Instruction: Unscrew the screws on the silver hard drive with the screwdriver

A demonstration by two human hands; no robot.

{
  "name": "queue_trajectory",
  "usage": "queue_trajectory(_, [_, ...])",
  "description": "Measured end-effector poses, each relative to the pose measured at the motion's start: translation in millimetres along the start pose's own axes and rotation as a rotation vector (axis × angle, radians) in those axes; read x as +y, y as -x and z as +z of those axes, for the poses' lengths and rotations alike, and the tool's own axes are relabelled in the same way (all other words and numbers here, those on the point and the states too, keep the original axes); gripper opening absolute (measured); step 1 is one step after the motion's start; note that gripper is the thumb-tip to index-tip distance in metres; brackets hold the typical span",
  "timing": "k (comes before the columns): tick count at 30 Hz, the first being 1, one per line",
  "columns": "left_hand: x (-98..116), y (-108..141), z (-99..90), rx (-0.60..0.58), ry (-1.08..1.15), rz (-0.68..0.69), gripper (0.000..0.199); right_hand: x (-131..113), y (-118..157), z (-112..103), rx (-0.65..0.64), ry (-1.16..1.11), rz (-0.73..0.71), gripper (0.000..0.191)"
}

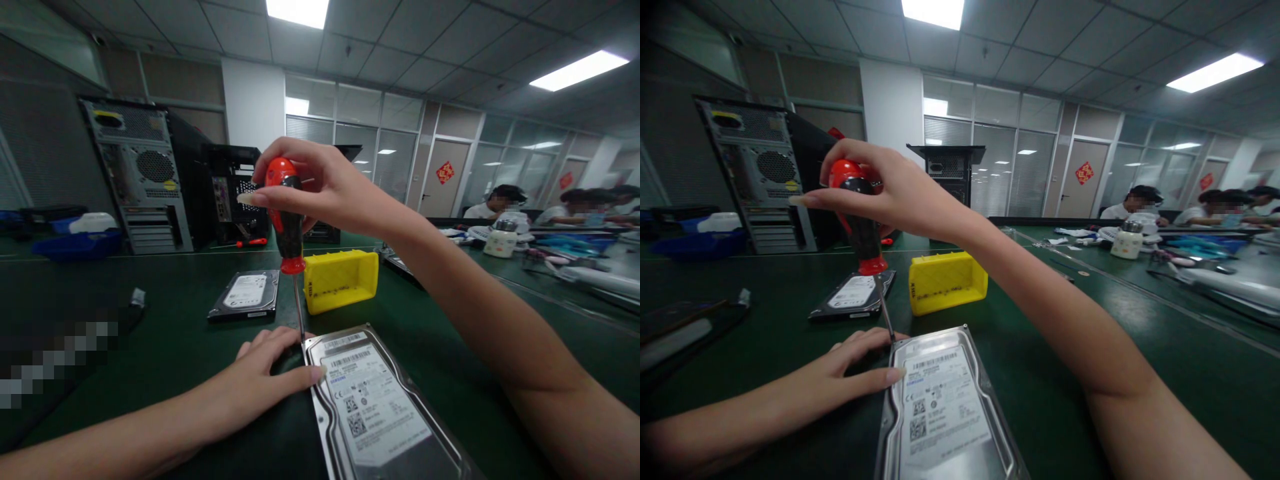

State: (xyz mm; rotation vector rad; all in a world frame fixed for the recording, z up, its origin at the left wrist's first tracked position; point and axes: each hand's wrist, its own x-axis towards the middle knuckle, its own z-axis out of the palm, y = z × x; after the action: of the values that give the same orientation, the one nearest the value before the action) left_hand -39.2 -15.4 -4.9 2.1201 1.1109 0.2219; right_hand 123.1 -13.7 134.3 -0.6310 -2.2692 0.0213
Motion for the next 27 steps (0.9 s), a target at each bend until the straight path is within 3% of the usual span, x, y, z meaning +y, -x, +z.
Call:
queue_trajectory(10, [-3,0,1.1,0.01,0.015,-0.026,0.075,-17,2,9,0.102,0.215,0.042,0.037])
queue_trajectory(17, [-4,-2,-0.1,-0.005,0.013,-0.012,0.075,-15,4,10,0.183,0.401,0.101,0.042])
queue_trajectory(27, [-4,-2,0.0,-0.024,0.02,-0.018,0.073,-5,4,9,0.26,0.637,0.254,0.063])
